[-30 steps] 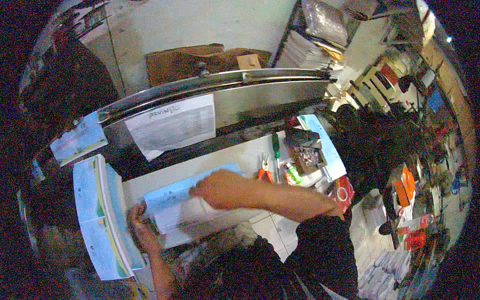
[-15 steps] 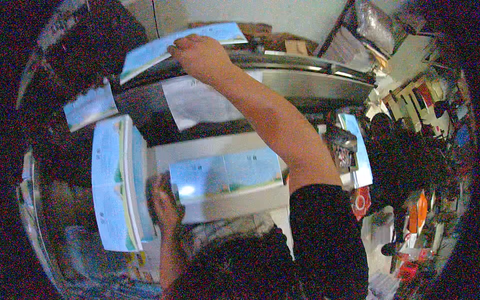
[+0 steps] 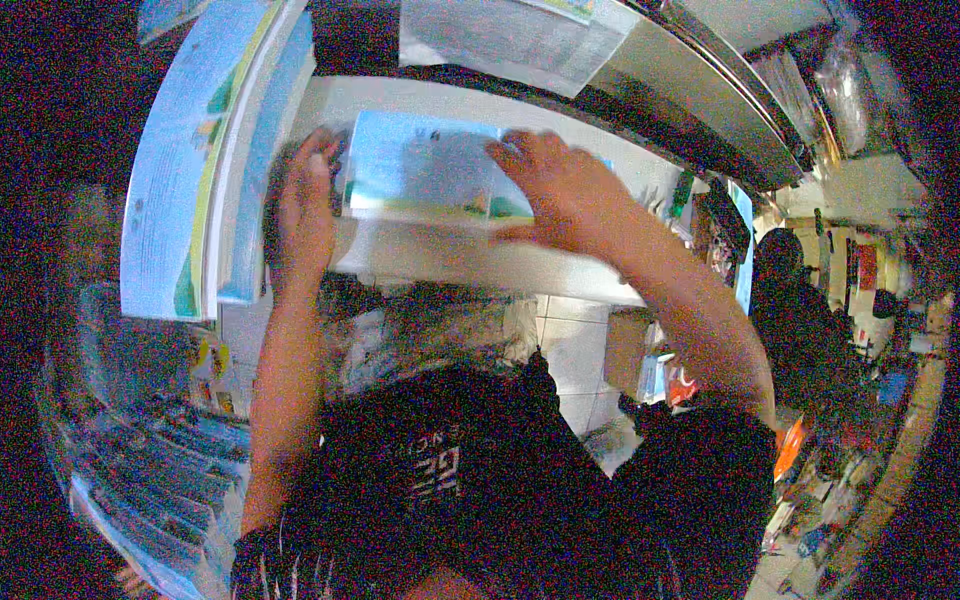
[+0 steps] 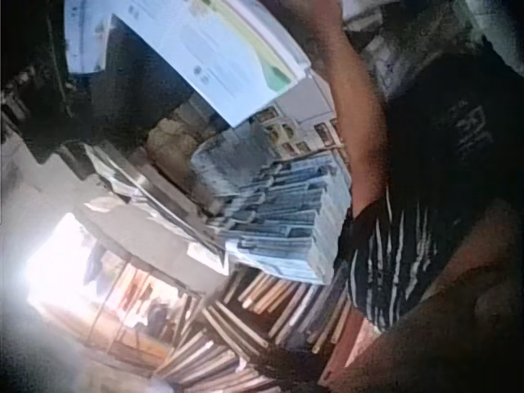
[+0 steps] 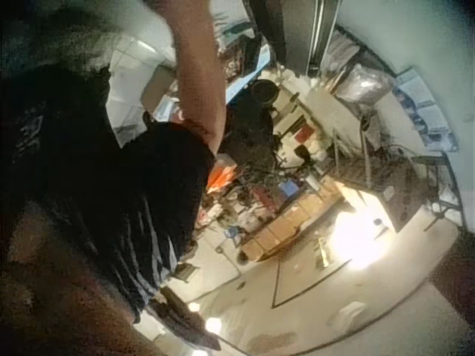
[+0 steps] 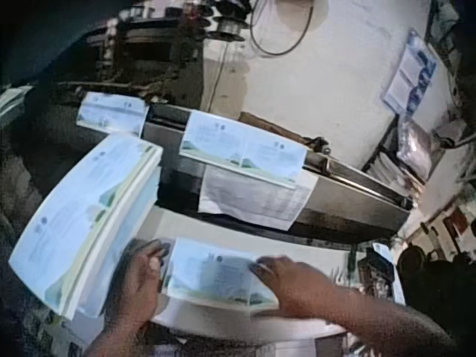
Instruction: The person aligns a stack of printed brochures on a metal surface by hand, then relocates to a table to open individual folded papers one by one and place them onto a machine's intake.
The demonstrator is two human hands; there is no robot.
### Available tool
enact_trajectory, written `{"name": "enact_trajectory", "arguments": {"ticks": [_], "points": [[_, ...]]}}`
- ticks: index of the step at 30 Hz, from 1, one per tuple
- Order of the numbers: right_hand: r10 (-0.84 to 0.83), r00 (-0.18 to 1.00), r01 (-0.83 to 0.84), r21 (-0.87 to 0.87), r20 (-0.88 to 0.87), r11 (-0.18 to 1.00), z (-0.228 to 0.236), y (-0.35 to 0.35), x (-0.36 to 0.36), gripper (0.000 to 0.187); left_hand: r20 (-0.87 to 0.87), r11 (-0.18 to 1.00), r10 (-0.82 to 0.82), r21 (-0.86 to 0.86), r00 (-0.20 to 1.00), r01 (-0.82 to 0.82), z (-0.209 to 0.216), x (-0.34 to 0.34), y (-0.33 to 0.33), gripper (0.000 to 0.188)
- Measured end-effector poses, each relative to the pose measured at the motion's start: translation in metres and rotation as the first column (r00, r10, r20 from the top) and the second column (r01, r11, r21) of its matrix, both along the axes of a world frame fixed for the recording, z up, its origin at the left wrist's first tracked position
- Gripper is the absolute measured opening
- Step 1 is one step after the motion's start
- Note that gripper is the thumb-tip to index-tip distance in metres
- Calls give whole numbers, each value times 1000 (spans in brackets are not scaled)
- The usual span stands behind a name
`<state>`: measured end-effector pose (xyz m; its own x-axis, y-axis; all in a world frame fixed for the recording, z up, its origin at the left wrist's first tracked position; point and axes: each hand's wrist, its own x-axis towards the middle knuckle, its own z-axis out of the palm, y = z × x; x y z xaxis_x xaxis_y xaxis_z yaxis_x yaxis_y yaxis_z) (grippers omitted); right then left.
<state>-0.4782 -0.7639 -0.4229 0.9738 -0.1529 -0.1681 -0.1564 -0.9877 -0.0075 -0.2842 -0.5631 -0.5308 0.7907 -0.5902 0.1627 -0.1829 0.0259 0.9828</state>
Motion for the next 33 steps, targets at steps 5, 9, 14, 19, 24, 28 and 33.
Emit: {"name": "enact_trajectory", "arguments": {"ticks": [5,9,14,19,24,28,33], "points": [[11,996,-11,-4,-90,1000,-16,19,-34,78,-21,999,-18,-27,1000,17,2,-4,-9,45],[33,998,-26,126,-51,992,5,12,-24,56,-53,993,-12,-120,999,5,-3,7,-4,45],[-117,993,119,79,-24,990,44,13,0,46,121,998,-3,64,993,-5,14,2,-1,45],[-159,967,148,65,198,987,95,-50,25,31,123,1000,3,-5,992,-2,6,-8,2,43],[126,661,170,-312,739,935,191,-108,114,36,71,997,11,-77,997,-6,-2,1,6,43],[281,668,279,-582,689,764,169,-142,180,43,38,997,-21,77,999,18,4,4,15,50],[164,850,94,-450,501,888,47,-186,161,48,463,959,194,96,865,-266,-3,-18,-13,49]]}}
